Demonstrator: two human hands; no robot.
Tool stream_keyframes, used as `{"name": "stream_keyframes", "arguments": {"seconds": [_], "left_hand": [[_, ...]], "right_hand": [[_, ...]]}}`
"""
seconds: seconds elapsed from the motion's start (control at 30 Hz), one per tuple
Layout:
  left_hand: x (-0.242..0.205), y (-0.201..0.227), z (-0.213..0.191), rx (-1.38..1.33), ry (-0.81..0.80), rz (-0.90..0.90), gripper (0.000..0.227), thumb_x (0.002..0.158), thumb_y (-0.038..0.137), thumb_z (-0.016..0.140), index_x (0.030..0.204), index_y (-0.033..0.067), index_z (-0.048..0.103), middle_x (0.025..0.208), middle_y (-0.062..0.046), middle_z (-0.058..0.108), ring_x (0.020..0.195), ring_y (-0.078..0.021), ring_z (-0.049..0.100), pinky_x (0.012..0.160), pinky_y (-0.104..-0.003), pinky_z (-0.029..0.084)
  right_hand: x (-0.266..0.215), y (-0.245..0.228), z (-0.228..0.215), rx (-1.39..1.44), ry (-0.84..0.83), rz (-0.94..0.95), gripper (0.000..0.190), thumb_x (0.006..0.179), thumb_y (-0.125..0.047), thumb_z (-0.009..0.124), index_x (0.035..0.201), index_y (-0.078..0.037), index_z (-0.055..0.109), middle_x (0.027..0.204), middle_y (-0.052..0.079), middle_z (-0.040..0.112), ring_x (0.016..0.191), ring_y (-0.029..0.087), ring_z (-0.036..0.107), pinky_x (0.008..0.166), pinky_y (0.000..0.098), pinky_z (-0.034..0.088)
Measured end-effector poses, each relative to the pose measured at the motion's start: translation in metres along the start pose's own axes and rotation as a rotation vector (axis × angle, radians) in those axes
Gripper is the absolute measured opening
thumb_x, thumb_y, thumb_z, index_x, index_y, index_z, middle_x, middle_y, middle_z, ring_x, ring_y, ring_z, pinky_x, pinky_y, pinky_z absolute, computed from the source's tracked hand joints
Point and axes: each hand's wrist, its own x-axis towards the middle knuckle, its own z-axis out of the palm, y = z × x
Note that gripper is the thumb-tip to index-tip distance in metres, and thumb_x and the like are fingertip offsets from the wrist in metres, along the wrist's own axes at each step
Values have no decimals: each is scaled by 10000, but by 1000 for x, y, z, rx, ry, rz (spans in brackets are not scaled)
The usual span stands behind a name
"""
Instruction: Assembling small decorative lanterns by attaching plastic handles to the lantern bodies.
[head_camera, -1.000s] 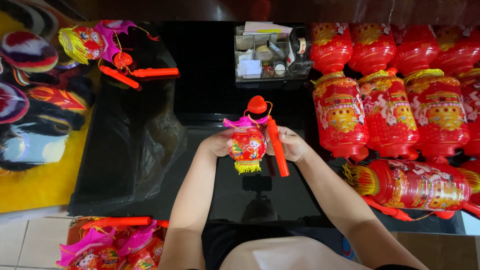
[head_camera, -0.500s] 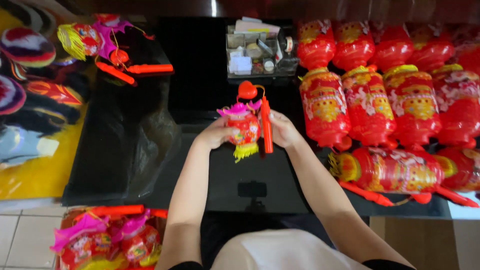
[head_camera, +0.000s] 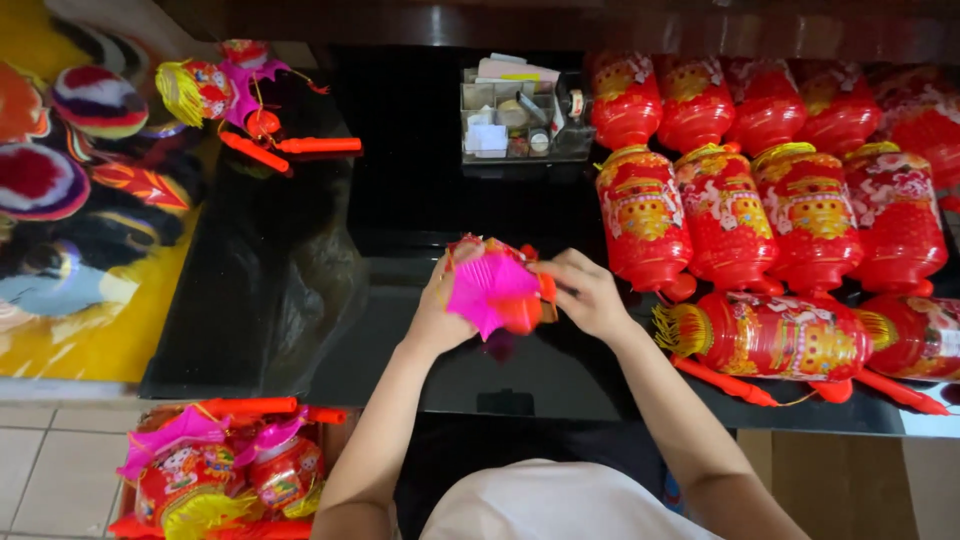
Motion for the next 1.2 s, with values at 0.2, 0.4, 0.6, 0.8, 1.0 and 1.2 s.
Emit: {"name": "stream_keyframes", "arguments": {"seconds": [0.2,0.4,0.6,0.8,1.0,1.2], "left_hand": [[-27,-12,0,425,33,590,518,772,255,887,1207,27,723,1377,-210,624,1310,-486,539,1099,-575,465],[-66,-43,3,244,-41,397,521,945,330,694,1375,47,617,1444,-105,579,1327,-338,541,1113,-487,508],[0,64,9,502,116,-13,741,514,492,951,1053,72,665,941,-153,707,987,-363,677,974,-413,517],[21,59,-38,665,-24,-869,822,704,597,800,1366,197,522,1306,-97,641,1212,-328,632,1045,-454,500],[8,52,-54,1099,74,-742,894,663,539,769,1405,130,481,1349,-152,542,1210,-396,565,956,-580,481],[24,80,20,330,-5,-585,305,867,372,781,917,77,725,817,-120,768,731,-297,765,614,-369,607]], "right_hand": [[-29,-22,-11,-482,123,-426,198,944,-94,703,1091,-146,825,975,85,661,772,234,669,754,340,589],[-28,-39,-24,-409,81,-459,207,958,-156,673,1085,-141,835,1039,137,643,774,291,668,702,393,602],[-23,-18,1,36,80,178,295,995,-189,640,1198,21,677,961,200,733,813,365,718,744,493,567],[15,-30,31,757,142,993,346,1115,-239,385,1288,35,507,667,69,426,353,94,354,293,218,279],[26,-17,34,867,-4,1068,298,1118,-252,435,1124,28,538,658,19,381,362,39,291,271,171,220],[7,20,38,1051,36,968,304,1125,-244,420,1042,23,539,619,53,383,314,49,280,230,176,199]]}}
